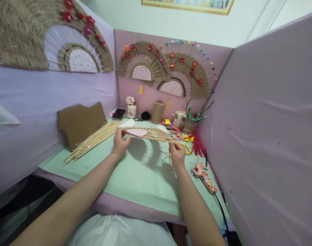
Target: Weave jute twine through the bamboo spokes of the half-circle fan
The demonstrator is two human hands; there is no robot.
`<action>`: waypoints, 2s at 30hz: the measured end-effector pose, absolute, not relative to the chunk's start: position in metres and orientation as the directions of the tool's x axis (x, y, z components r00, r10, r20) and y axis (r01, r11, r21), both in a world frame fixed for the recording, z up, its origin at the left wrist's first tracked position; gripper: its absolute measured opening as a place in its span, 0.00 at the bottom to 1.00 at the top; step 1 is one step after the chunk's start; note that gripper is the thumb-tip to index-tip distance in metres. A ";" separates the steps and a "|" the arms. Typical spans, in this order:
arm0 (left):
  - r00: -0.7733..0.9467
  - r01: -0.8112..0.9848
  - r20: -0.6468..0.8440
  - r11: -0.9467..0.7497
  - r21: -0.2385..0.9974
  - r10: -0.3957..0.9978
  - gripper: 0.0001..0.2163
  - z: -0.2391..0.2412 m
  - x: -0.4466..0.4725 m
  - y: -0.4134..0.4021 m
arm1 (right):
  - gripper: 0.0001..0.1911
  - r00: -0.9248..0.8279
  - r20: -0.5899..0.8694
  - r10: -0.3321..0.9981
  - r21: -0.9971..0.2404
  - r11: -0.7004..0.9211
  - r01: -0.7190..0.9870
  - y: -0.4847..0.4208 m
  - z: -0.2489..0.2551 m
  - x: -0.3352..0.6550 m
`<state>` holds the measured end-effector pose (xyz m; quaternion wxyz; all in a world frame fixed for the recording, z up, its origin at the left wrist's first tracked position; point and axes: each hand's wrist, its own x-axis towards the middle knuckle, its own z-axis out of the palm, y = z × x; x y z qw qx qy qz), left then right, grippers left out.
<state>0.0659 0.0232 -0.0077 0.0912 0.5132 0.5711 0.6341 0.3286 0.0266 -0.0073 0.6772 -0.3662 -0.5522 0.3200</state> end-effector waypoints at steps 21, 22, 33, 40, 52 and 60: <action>0.004 0.821 0.721 -0.414 0.393 0.693 0.24 -0.017 0.072 0.026 | 0.08 -0.150 0.788 0.597 -0.550 0.793 0.263 0.003 0.005 0.315; 0.019 0.820 0.743 -0.436 0.371 0.669 0.26 -0.013 0.076 0.020 | 0.08 -0.138 0.794 0.592 -0.544 0.793 0.275 0.002 0.004 0.314; 0.354 0.540 0.887 -0.839 0.066 0.297 0.17 0.015 0.146 -0.033 | 0.08 -0.014 0.803 0.596 -0.570 0.774 0.275 0.005 0.003 0.318; 0.227 0.549 0.930 -0.827 0.124 0.290 0.10 0.023 0.163 -0.018 | 0.07 -0.034 0.825 0.564 -0.531 0.795 0.294 0.007 0.000 0.320; 0.262 0.507 0.916 -0.851 0.138 0.304 0.10 0.032 0.179 -0.020 | 0.11 -0.073 0.810 0.582 -0.539 0.787 0.300 0.002 0.005 0.318; 0.261 0.552 0.921 -0.827 0.104 0.290 0.10 0.026 0.161 -0.011 | 0.08 -0.050 0.808 0.587 -0.548 0.781 0.300 0.006 0.001 0.319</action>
